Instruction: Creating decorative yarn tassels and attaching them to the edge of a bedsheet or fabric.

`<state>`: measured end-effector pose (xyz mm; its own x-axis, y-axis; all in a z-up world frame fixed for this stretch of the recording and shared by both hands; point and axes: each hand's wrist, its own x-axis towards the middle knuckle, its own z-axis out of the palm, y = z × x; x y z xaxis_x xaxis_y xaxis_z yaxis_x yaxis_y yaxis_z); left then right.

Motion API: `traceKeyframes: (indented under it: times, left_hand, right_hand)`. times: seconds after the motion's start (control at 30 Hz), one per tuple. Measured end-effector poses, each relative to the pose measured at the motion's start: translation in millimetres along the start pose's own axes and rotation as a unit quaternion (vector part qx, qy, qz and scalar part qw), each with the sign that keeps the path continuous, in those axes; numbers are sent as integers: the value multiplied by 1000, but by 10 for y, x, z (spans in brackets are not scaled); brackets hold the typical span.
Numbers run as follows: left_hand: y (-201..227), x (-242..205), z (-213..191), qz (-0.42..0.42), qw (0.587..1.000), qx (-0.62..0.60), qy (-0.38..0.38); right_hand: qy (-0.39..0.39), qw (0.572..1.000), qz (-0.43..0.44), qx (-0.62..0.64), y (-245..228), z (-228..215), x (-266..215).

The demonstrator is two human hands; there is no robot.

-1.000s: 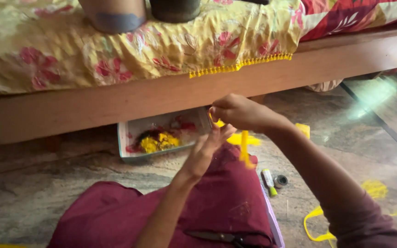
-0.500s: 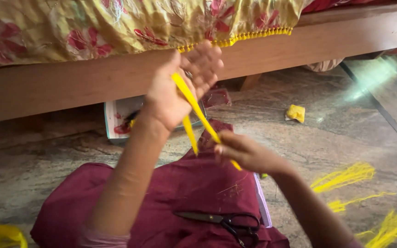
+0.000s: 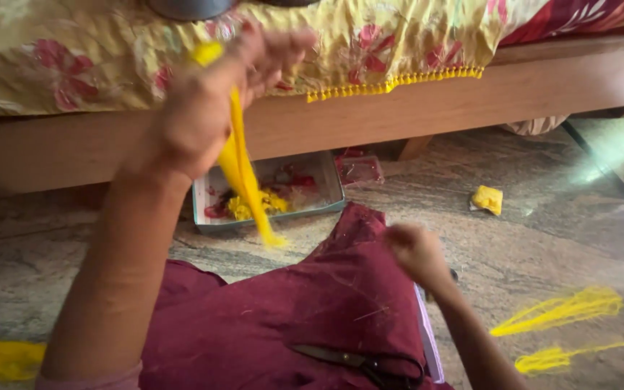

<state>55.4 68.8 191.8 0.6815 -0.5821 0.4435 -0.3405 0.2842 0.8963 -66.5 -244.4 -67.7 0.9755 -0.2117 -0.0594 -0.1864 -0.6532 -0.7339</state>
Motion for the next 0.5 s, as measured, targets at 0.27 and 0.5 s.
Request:
traceKeyframes:
  times: [0.27, 0.5]
  left_hand:
    - [-131, -52, 92, -17, 977, 185, -101]
    - [-115, -100, 124, -67, 954, 250, -151]
  right_hand:
    - [59, 946, -262, 183, -1734, -690, 83]
    - [-209, 890, -223, 340, -2269, -530, 246]
